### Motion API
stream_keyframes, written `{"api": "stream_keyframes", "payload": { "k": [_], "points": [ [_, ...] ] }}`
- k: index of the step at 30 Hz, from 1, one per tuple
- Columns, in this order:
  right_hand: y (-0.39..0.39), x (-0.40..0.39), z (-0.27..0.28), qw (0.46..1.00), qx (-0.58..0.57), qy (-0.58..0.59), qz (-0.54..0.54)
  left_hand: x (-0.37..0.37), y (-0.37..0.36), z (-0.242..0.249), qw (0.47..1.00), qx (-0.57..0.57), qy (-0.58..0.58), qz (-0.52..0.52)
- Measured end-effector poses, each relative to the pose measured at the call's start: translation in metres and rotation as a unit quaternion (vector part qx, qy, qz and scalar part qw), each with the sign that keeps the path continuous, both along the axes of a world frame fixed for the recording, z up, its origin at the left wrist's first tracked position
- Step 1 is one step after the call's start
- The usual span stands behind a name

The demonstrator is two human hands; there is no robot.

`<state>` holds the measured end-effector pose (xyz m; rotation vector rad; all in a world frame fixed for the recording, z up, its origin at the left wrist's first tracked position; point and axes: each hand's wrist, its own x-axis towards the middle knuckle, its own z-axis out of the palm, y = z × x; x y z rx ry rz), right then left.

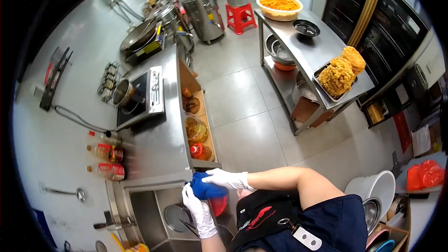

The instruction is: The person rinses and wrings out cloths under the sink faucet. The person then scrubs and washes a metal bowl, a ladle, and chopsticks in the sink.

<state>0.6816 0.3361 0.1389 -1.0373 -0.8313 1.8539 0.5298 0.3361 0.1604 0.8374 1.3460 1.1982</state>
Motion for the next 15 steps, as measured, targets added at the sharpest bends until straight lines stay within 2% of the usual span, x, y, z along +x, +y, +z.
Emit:
{"api": "stream_keyframes", "payload": {
  "k": [2,3,4,6,7,8,10,12,13,14,15],
  "points": [
    [0.012,0.031,0.039,0.967,0.145,-0.202,-0.061,0.002,0.02,-0.02,0.981,-0.025,-0.037,-0.188],
    [0.02,0.036,0.036,0.92,0.253,-0.275,-0.116,0.0,0.03,-0.035,0.974,-0.062,-0.043,-0.214],
    [0.026,0.053,0.057,0.904,0.315,-0.27,-0.1,0.0,0.041,-0.048,0.965,-0.098,-0.049,-0.239],
    [0.052,0.086,0.065,0.938,0.288,-0.19,-0.039,-0.001,0.072,-0.074,0.931,-0.258,-0.149,-0.212],
    [0.069,0.101,0.046,0.937,0.263,-0.226,-0.047,0.005,0.081,-0.067,0.934,-0.275,-0.09,-0.208],
    [0.078,0.112,0.029,0.862,0.256,-0.43,-0.077,0.014,0.091,-0.06,0.935,-0.288,-0.032,-0.205],
    [0.093,0.14,0.016,0.801,0.259,-0.522,-0.137,0.012,0.114,-0.069,0.924,-0.296,-0.063,-0.235],
    [0.1,0.175,0.026,0.846,0.168,-0.484,-0.147,0.008,0.139,-0.079,0.915,-0.281,-0.105,-0.271],
    [0.101,0.192,0.041,0.928,0.043,-0.337,-0.157,0.01,0.151,-0.081,0.913,-0.297,-0.102,-0.261],
    [0.109,0.216,0.022,0.877,0.146,-0.412,-0.198,0.012,0.161,-0.081,0.914,-0.305,-0.092,-0.25],
    [0.114,0.241,0.005,0.695,0.238,-0.637,-0.234,0.014,0.17,-0.083,0.916,-0.304,-0.082,-0.249]
  ]
}}
